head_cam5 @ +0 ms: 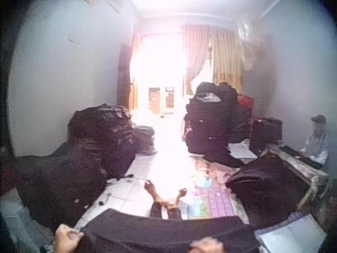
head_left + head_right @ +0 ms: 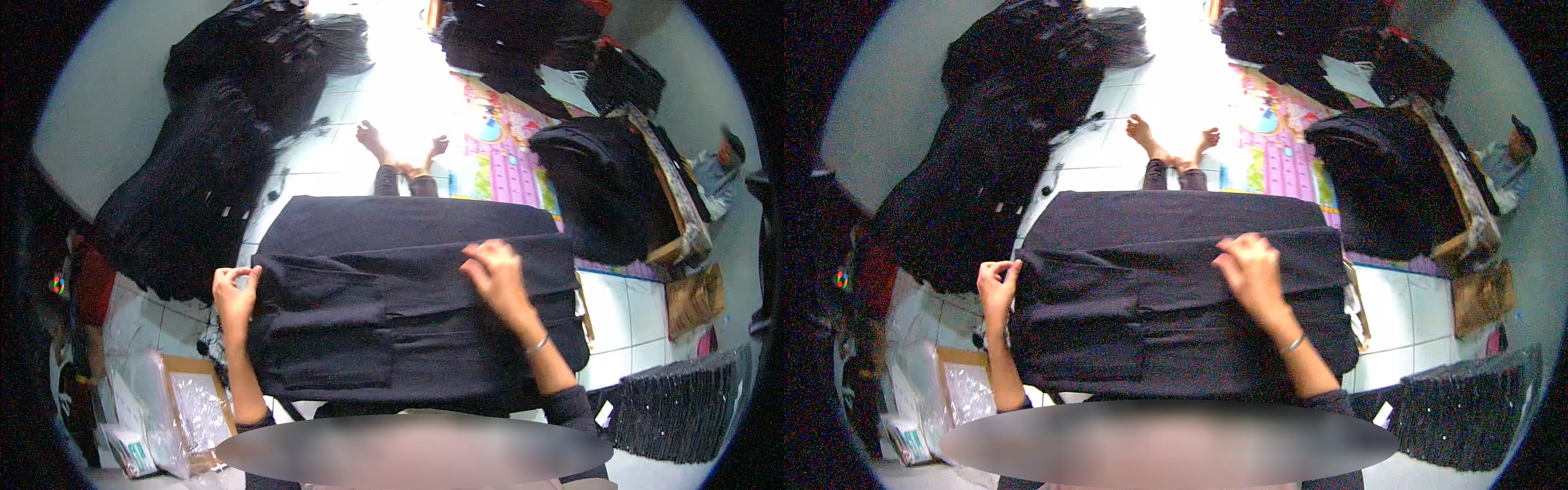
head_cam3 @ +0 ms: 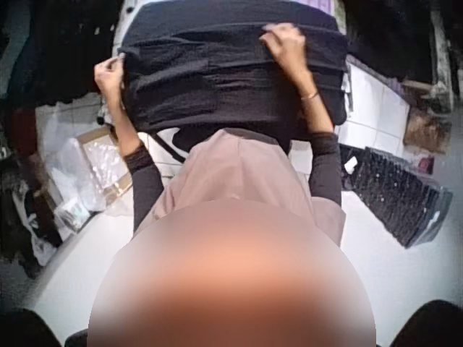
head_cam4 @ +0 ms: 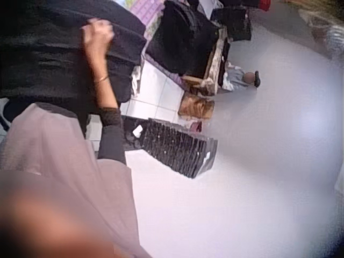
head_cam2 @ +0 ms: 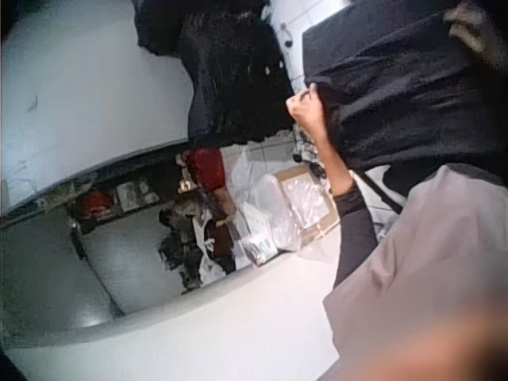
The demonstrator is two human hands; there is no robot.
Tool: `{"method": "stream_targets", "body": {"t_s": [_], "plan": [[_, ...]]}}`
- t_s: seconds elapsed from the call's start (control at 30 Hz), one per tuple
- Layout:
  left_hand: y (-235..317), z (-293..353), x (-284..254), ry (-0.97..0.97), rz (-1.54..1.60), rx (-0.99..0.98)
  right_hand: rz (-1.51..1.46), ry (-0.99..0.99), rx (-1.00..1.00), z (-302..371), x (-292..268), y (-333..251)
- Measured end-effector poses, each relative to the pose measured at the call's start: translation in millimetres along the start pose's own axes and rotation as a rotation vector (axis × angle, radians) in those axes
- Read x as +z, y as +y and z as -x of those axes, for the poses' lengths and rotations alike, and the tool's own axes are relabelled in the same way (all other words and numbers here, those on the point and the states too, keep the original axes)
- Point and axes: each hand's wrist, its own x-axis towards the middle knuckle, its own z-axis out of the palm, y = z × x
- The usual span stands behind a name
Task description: The person folds black trousers on a table, places them into clear plastic bags, and stacks the packaged items. The process is repeated for multiple trousers, with the person smoothing and aligning the garments before bagging them.
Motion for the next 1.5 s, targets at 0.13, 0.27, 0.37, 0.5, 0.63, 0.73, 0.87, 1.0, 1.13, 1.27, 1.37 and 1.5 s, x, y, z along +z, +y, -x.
{"method": "stream_targets", "body": {"t_s": [0.13, 0.27, 0.37, 0.5, 0.63, 0.73, 0.87, 1.0, 1.13, 1.27, 1.37, 1.5], "plan": [[2.0, -29.1, 25.6, -0.046, 0.219, 0.238, 0.440, -0.095, 0.428, -8.2, -56.8, 109.1], [-14.1, -44.9, 23.0, -0.161, 0.751, -0.009, 0.260, -0.265, 0.498, -9.9, -95.7, 154.3], [-25.5, -61.2, 13.2, -0.180, 0.753, -0.070, 0.068, -0.014, 0.448, -20.6, -104.1, 148.5], [-6.5, -63.2, 1.1, -0.125, 0.272, 0.056, 0.353, -0.044, 0.304, -11.6, -105.8, 112.4], [34.0, -4.7, -18.9, -0.279, 0.267, 0.522, 0.303, -0.436, 0.209, 37.3, -102.2, 71.3], [56.1, 39.1, -16.2, -0.516, -0.017, 0.695, 0.611, -0.440, 0.161, 55.8, -79.8, 55.9], [54.0, 44.7, -1.4, -0.406, -0.148, 0.796, 0.794, -0.267, -0.024, 59.5, -65.1, 57.5], [33.1, 48.3, 3.3, -0.401, -0.070, 0.765, 0.737, -0.339, 0.038, 77.6, -73.3, 57.3], [23.9, 57.7, 0.8, -0.465, -0.048, 0.743, 0.706, -0.355, 0.144, 95.7, -78.4, 34.5], [27.1, 59.1, -0.5, -0.493, -0.040, 0.750, 0.743, -0.342, 0.213, 81.4, -70.9, -8.1], [30.3, 59.9, -1.8, -0.492, -0.060, 0.792, 0.116, -0.592, 0.129, 73.4, -60.4, -49.1], [38.3, 59.5, -4.0, -0.470, -0.016, 0.746, 0.162, -0.804, 0.000, 58.3, -50.2, -73.0]]}}
